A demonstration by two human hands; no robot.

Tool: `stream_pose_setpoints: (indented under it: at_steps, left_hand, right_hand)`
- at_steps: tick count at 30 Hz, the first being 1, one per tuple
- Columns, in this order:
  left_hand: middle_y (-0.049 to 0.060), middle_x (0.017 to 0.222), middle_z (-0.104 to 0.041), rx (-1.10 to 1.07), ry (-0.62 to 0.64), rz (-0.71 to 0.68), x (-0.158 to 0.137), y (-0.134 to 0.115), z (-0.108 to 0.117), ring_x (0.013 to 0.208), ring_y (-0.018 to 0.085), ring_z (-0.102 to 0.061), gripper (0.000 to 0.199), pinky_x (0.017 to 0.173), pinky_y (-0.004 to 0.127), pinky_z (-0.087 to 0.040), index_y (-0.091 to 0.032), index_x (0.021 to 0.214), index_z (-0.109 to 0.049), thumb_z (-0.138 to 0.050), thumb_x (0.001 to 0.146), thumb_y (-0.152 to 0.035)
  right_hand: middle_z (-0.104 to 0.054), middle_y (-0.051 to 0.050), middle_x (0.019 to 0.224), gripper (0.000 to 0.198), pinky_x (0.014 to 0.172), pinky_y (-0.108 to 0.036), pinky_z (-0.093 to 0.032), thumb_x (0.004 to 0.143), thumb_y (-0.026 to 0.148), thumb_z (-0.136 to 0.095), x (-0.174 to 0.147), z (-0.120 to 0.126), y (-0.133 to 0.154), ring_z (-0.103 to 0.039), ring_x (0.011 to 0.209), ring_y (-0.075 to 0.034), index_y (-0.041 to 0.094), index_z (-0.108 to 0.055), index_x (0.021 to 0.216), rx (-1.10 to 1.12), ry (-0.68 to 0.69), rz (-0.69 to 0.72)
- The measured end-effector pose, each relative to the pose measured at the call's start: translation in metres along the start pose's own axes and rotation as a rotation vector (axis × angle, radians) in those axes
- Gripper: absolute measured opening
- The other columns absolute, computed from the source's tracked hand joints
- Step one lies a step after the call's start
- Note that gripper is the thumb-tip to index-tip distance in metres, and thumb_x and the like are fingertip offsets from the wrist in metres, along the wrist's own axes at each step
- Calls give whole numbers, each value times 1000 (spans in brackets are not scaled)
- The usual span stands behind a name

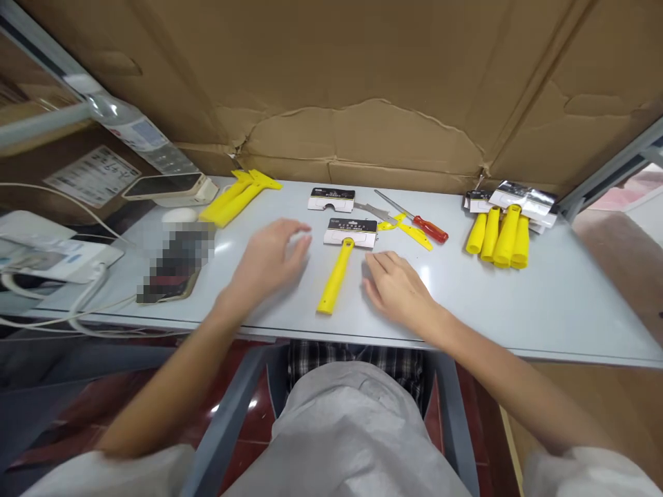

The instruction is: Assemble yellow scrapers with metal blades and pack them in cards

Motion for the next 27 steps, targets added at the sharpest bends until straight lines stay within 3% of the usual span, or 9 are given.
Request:
stream_pose_setpoints:
  at_steps: [3,6,10,14,17,23,27]
  left_hand:
    - [15,128,-75,20,-21,-44,-45,-16,-17,122,33,-70,28,112,50,-54,-19,120,-74,-52,109,-30]
    - [16,135,-75,75,-48,-88,-66,-27,-36,129,35,-68,26,115,53,-53,-17,117,-77,-54,107,-24]
    - [19,143,-72,115,-51,-65,-68,-26,-45,137,36,-66,32,121,52,-50,-12,125,-77,-52,108,-22]
    - [21,165,-58,232,28,-39,-68,-25,-52,159,38,-49,45,131,61,-37,-9,147,-66,-43,111,-23]
    - [17,172,-51,266,86,-44,-69,-27,-58,164,37,-42,50,133,64,-32,-11,156,-59,-38,113,-25]
    - [15,175,-48,267,113,-32,-67,-29,-59,165,36,-40,52,133,65,-30,-13,159,-58,-37,113,-28]
    - [15,175,-48,265,122,-35,-67,-29,-59,165,36,-40,52,133,65,-30,-12,158,-59,-36,114,-28]
  right_hand:
    - [-57,-17,159,61,130,-53,-49,110,40,-45,-18,-4,1,-52,151,-33,2,-59,155,-42,-57,-9]
    - [-50,-16,166,65,138,-51,-43,110,42,-43,-23,-13,1,-48,158,-32,2,-55,161,-55,-43,-50]
    - [-43,-15,171,64,142,-51,-39,111,39,-40,-23,-18,-2,-42,164,-31,3,-55,161,-34,-2,-97]
    - [-35,-15,175,65,144,-52,-34,113,38,-32,-25,-22,-2,-37,168,-29,3,-51,165,-54,30,-115]
    - [-32,-14,176,66,144,-53,-32,113,36,-29,-27,-24,-1,-35,169,-29,5,-49,167,-88,37,-119]
    - [-31,-5,178,60,139,-56,-36,113,33,-32,-29,-20,4,-36,168,-32,32,-45,172,-119,25,-84]
    - [-30,-4,179,60,142,-54,-33,113,35,-32,-29,-20,3,-34,169,-31,32,-45,172,-122,40,-95]
Point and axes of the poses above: each hand's wrist, its own x-axis towards the middle knuckle, its own z-axis out of the back of the hand, y = z × x, the point moved 9 cm from there along x, towards the middle knuckle
